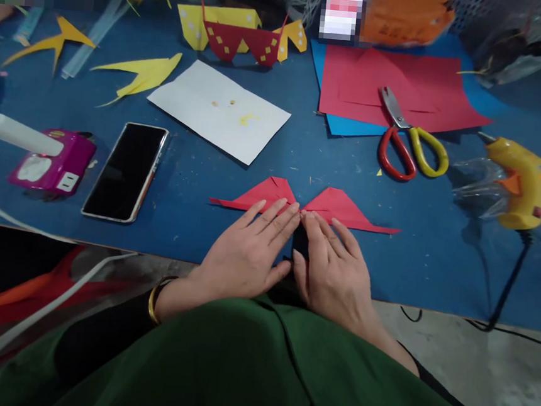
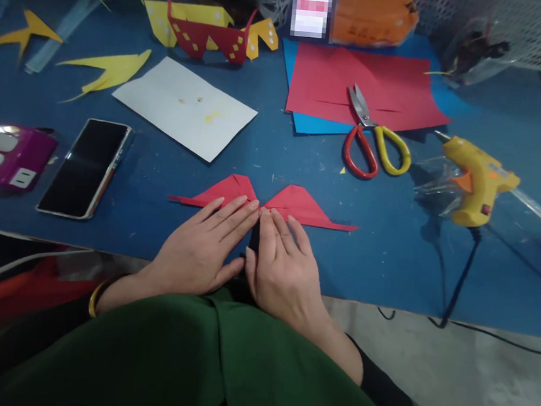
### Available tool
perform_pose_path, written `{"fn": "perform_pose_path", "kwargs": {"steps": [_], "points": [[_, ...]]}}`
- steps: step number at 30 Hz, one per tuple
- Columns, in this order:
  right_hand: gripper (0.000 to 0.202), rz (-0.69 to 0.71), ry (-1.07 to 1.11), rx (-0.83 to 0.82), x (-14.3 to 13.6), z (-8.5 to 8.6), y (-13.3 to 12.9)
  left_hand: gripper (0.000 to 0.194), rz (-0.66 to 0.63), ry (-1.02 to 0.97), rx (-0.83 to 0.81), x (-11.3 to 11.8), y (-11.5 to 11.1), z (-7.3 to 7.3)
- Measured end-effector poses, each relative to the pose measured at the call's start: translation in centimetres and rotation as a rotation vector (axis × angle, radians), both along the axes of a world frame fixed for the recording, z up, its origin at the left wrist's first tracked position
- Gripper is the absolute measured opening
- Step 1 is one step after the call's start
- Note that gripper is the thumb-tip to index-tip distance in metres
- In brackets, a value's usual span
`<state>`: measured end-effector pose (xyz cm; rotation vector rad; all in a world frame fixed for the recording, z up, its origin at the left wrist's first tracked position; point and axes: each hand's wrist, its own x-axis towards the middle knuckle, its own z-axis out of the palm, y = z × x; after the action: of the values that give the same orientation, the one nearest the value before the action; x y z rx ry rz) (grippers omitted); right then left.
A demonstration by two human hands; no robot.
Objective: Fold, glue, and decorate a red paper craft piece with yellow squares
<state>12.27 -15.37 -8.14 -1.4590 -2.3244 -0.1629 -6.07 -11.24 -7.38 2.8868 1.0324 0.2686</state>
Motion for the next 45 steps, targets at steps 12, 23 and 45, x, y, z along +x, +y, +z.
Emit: {"fn": "perform_pose_path", "kwargs": {"steps": [12, 23, 45], "points": [[0.049, -0.149, -0.078, -0.043, 5.0, 0.8, -1.3, 0.062, 0.143, 0.054, 0.041, -4.1, 0.1, -0.2], [0.05, -0.326, -0.124, -0.073, 7.8, 0.6, -2.6, 0.064, 0.341, 0.062, 0.024, -7.0, -1.1, 0.0], [0.047, 0.016, 0.021, -0.04, 0.2, 0.2, 0.3, 0.067, 0.01, -0.004, -0.043, -0.3, -0.2, 0.0]]}}
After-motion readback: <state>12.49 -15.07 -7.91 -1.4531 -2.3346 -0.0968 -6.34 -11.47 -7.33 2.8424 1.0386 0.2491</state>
